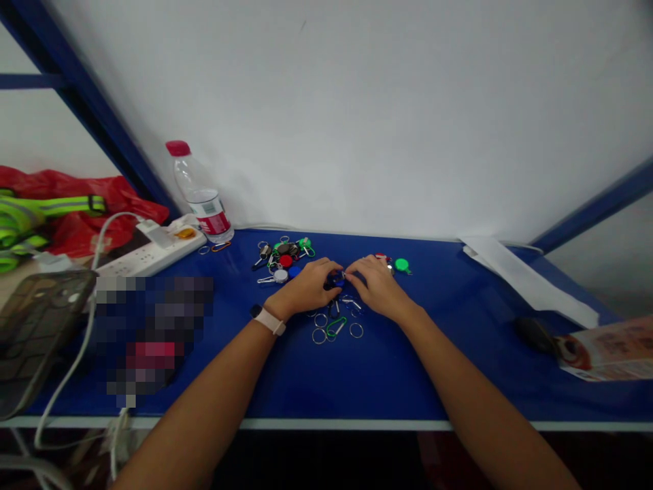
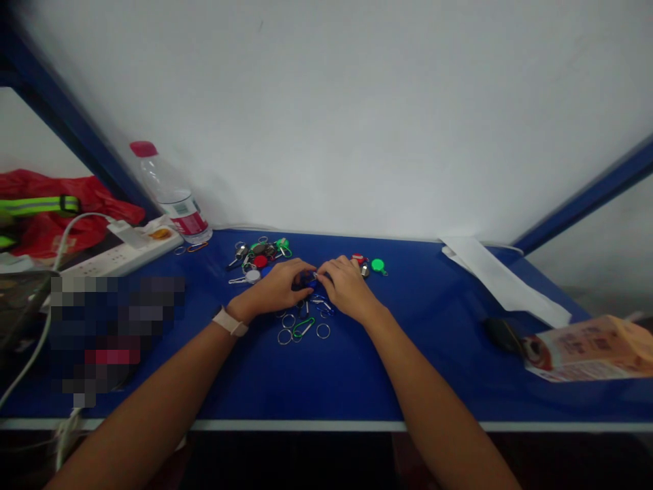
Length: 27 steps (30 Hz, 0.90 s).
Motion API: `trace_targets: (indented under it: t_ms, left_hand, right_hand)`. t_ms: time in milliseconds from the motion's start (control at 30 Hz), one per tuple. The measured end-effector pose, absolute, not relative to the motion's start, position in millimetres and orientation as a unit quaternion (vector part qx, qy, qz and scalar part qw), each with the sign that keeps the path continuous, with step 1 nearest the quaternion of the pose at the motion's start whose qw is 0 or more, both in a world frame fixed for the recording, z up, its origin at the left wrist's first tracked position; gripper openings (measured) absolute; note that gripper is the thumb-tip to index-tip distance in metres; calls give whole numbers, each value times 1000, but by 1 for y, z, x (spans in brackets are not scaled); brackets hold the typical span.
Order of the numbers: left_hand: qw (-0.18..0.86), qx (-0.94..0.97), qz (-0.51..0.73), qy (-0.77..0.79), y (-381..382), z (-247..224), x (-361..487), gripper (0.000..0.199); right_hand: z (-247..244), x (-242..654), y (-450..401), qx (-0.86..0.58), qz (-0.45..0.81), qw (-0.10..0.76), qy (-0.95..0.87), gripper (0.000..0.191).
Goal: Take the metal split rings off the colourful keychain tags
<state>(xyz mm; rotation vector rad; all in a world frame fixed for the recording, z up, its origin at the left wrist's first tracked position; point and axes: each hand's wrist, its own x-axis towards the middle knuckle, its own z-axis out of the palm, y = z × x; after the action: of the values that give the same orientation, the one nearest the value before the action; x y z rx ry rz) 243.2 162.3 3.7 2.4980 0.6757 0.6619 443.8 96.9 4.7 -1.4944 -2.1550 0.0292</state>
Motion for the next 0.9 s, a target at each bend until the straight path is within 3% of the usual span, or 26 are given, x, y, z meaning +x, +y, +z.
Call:
trace_targets:
  t_ms: [200,367,567,733,900]
  left_hand:
    - [231,892,281,269,159,9,248,11]
    - [237,862,317,316,156,16,249,8]
    - [373,837,310,252,158,18,244,39]
    - [561,766,248,189,163,19,242,32]
    - [584,739,268,202,166,19,243,22]
  right_hand:
    - [13,436,92,-552,20,329,-766,15]
    - [24,427,84,-515,32,407,-754,7]
    - [24,424,83,-486,21,427,-762,10]
    - [21,430,86,-551,8,436,-711,10]
    - [22,430,85,-565,19,455,-688,17]
